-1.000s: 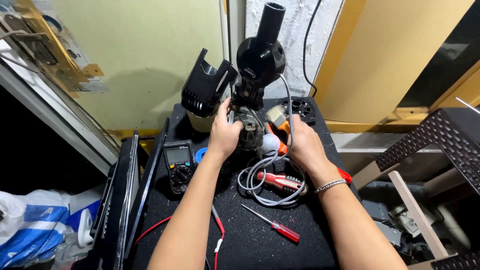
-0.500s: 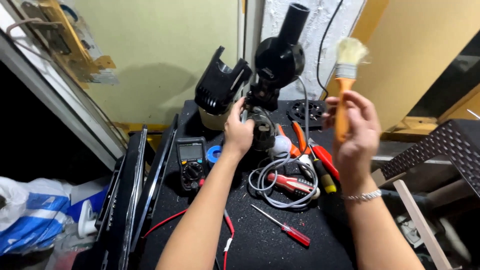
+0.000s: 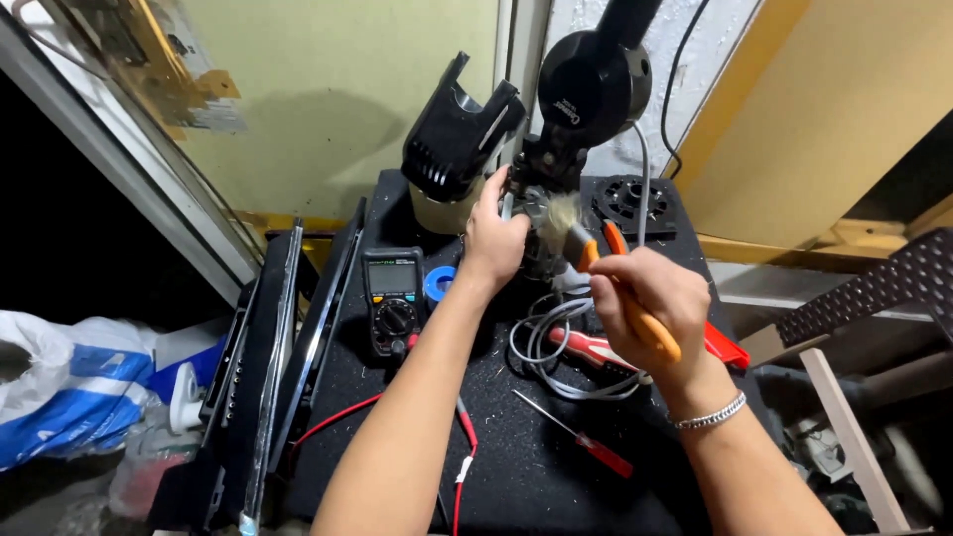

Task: Reassembling the internal motor and wiring of an electronic device after cleaning.

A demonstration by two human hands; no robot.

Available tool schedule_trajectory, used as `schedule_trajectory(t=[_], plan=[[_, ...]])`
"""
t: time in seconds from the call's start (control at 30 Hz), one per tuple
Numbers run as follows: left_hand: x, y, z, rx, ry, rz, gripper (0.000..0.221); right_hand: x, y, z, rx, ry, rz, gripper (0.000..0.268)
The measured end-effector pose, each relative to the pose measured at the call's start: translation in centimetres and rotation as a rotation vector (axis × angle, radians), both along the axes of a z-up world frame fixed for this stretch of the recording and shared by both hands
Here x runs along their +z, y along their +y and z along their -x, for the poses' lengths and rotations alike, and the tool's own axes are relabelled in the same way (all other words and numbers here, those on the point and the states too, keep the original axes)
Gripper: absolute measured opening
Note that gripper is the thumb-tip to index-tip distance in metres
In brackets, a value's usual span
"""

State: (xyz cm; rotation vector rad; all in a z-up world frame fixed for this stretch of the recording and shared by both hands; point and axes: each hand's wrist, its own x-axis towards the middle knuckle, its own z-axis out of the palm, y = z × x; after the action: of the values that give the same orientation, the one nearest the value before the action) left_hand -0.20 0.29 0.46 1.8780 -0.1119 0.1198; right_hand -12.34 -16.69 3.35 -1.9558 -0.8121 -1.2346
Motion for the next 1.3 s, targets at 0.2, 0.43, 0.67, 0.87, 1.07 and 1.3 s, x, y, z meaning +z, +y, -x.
schedule_trajectory(t=[0.2,0.43,0.67,0.87,1.07,1.3], plan=[[0.1,0.0,0.2,-0.024,-0.020,-0.034,0.076,0.1,1.1,0.5,-0.001,0.144,0.061,0.010],[1.3,0.3,1.3,-0.033,-0.015,-0.039,0.076,-0.5,2.5,0.0,-0.150,0.046,0.142,0.010],[0.8,0.5,0.8,-0.062,-0.027,-0.047,0.076,-0.5,-0.1,0.2,-0.104,-0.044,-0.014,0.014],[0.9,0.3,0.8,-0.068,-0.026,-0.053,0.076,0.0,1.7,-0.5,-0.091,-0.033,0.075,0.009],[0.6,0.7,0.6,-0.051,-0.009,-0.039,0.075,-0.5,1.3,-0.6,0.039,-0.034,0.008,0.017],[0.9,0.5,1.1,-0.052,0.001,-0.051,0.075,-0.3,-0.6,-0.1,-0.151,-0.019,-0.095,0.015]])
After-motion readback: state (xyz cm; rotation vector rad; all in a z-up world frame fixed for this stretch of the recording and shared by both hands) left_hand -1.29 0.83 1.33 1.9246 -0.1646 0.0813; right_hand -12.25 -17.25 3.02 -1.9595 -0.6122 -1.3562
